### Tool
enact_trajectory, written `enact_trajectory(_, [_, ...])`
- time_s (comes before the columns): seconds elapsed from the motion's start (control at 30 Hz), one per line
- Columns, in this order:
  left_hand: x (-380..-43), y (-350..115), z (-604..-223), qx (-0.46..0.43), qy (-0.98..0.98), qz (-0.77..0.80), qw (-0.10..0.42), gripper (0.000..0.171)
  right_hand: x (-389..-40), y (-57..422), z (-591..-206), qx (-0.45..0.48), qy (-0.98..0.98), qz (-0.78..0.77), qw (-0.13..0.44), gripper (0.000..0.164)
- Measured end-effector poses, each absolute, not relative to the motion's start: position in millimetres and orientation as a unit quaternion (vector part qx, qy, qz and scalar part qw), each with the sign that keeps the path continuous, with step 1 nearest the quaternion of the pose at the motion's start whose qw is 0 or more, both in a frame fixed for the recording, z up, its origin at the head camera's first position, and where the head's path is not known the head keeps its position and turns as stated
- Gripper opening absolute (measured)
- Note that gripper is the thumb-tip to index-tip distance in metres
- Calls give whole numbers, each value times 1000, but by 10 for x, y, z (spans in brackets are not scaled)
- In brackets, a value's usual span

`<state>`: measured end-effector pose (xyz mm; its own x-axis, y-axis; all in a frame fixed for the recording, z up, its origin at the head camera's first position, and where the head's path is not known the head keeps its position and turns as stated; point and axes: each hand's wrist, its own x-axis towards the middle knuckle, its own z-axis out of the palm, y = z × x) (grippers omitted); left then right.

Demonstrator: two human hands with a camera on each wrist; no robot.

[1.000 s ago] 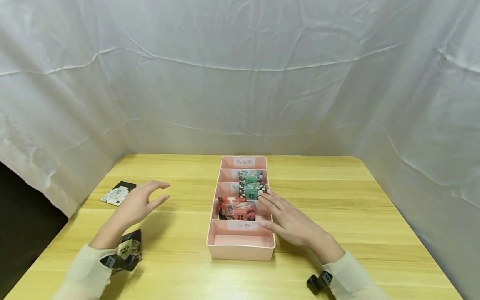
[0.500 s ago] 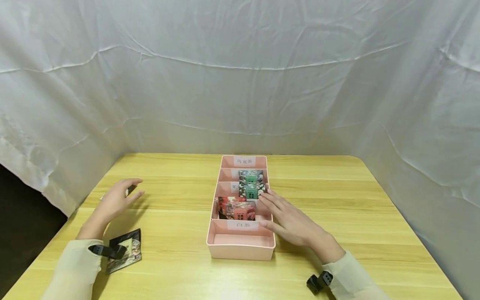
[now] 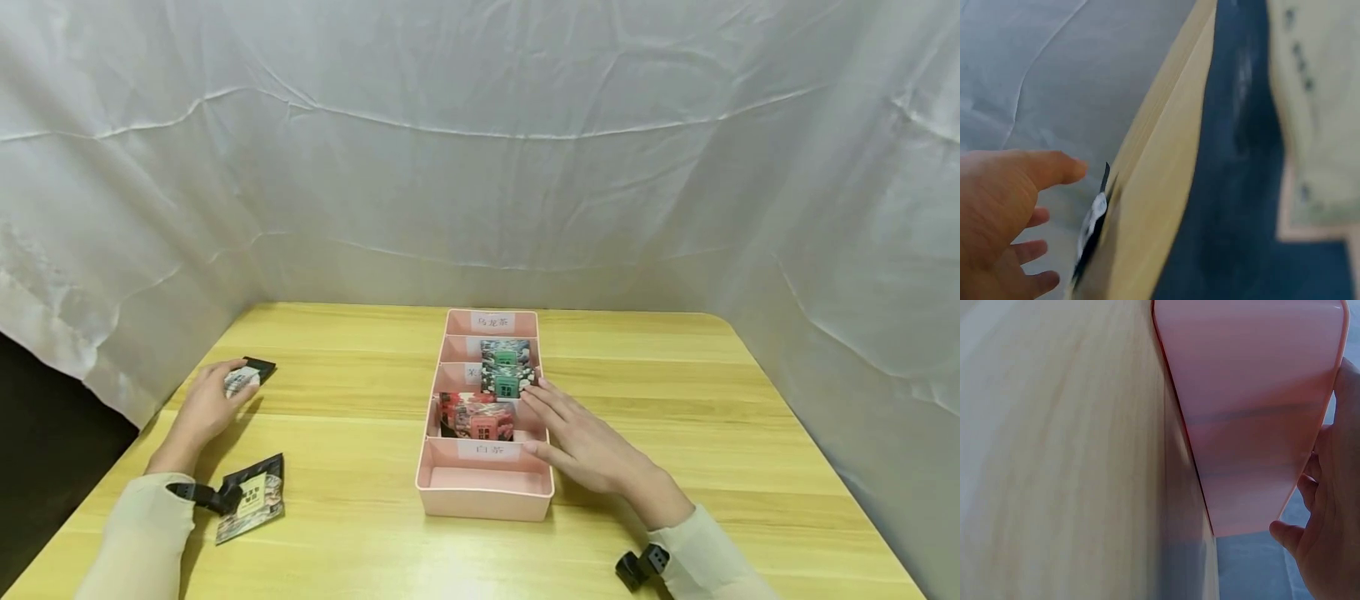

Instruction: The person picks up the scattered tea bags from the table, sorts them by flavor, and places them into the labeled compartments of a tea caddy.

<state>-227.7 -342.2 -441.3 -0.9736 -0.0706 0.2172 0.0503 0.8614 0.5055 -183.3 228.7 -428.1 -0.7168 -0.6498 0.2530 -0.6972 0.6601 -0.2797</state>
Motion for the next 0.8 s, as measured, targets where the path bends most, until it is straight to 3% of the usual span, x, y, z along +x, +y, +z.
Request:
enact_trajectory(0.2, [-2282,-3533,-4500,46,-953,-272,122,65,-1834,2291,-4286,369,-909,179,68,67])
enact_trajectory(0.43, [-2265,-3616,-4562,50,-960,-265,79,83,-1836,2293,-4282,369,-909,180,68,67])
enact_trajectory(0.8, [-2248,-3607,-4609,71,-965,-242,76,76,-1834,2289,-4283,369,-910,180,62,67])
